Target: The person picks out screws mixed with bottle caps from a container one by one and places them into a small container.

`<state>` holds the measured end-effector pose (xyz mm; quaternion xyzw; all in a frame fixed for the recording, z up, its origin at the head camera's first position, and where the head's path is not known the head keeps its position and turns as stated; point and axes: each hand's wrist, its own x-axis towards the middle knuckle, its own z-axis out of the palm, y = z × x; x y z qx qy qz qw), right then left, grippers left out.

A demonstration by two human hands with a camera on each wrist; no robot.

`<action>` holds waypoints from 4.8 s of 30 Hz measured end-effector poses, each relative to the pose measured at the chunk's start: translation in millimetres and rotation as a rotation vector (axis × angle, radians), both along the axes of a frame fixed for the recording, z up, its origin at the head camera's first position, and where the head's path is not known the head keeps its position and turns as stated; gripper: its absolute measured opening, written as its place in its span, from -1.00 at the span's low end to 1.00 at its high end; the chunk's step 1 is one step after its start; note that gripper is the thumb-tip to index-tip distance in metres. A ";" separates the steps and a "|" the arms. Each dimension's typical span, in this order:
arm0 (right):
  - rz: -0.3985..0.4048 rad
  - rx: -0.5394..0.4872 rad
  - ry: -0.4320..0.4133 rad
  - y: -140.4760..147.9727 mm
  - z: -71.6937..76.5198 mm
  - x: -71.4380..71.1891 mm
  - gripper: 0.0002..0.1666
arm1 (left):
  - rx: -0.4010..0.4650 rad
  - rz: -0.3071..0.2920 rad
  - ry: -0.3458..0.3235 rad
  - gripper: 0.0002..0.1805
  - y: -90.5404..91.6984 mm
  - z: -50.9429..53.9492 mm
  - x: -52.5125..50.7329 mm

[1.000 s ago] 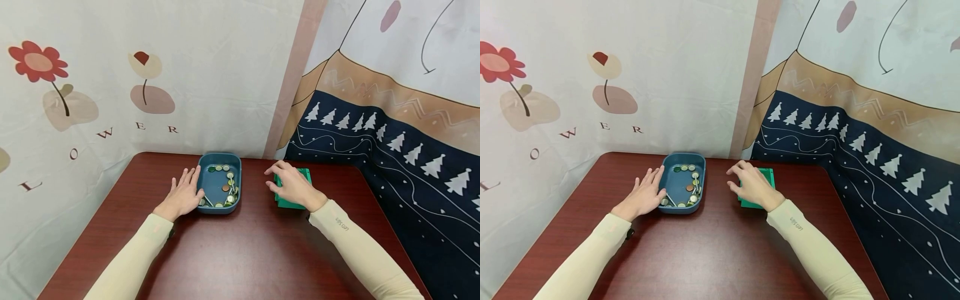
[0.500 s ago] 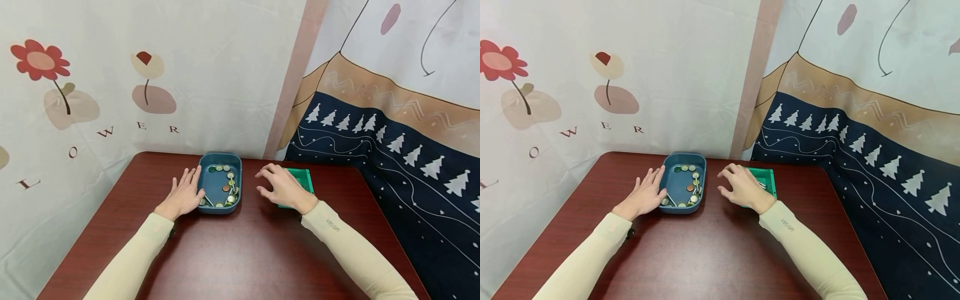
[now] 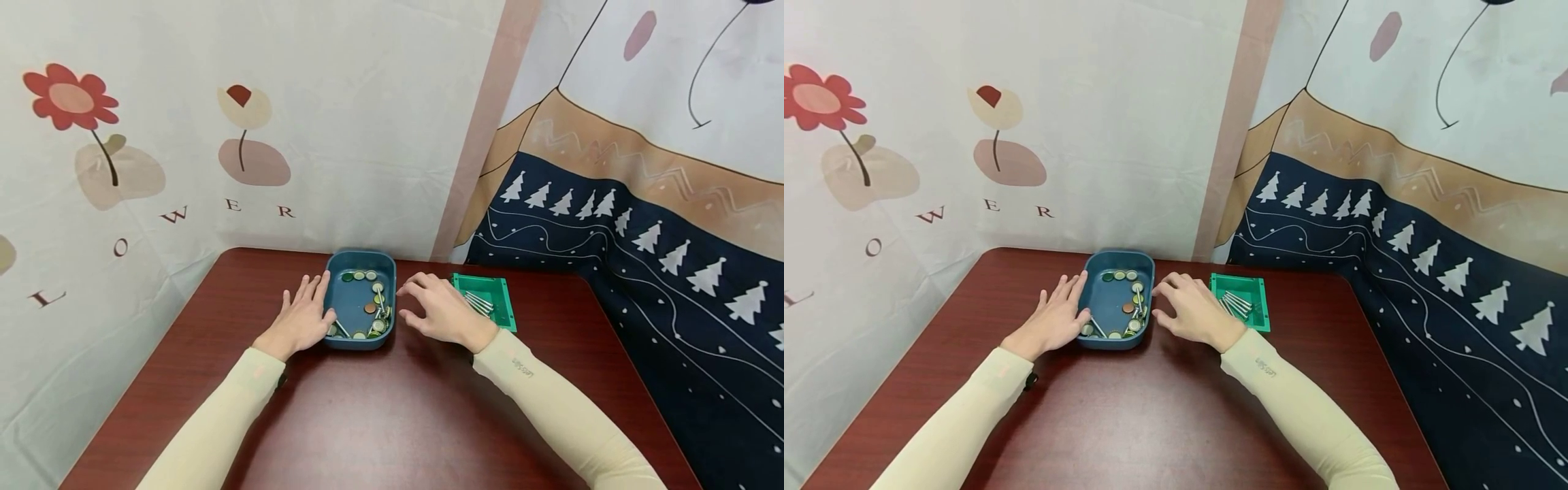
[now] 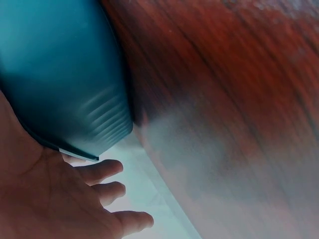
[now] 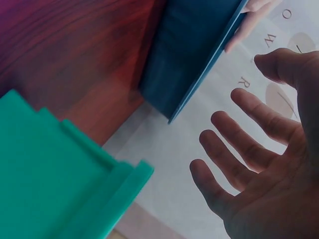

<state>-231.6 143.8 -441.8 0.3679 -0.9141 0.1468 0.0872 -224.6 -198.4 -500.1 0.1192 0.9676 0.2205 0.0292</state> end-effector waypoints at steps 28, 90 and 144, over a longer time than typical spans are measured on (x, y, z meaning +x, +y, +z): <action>0.129 0.033 -0.058 -57.9 -17.4 -0.4 -0.59 | -0.008 0.000 0.000 -0.01 -0.6 -3.3 0.3; 0.114 0.398 -0.419 -149.7 -26.1 -40.9 -0.25 | 0.002 -0.007 -0.011 -0.01 0.7 -1.4 -0.6; 0.164 0.072 -0.404 -119.4 -7.6 -35.1 -0.46 | 0.027 -0.016 -0.040 -0.01 -2.1 -4.1 -2.5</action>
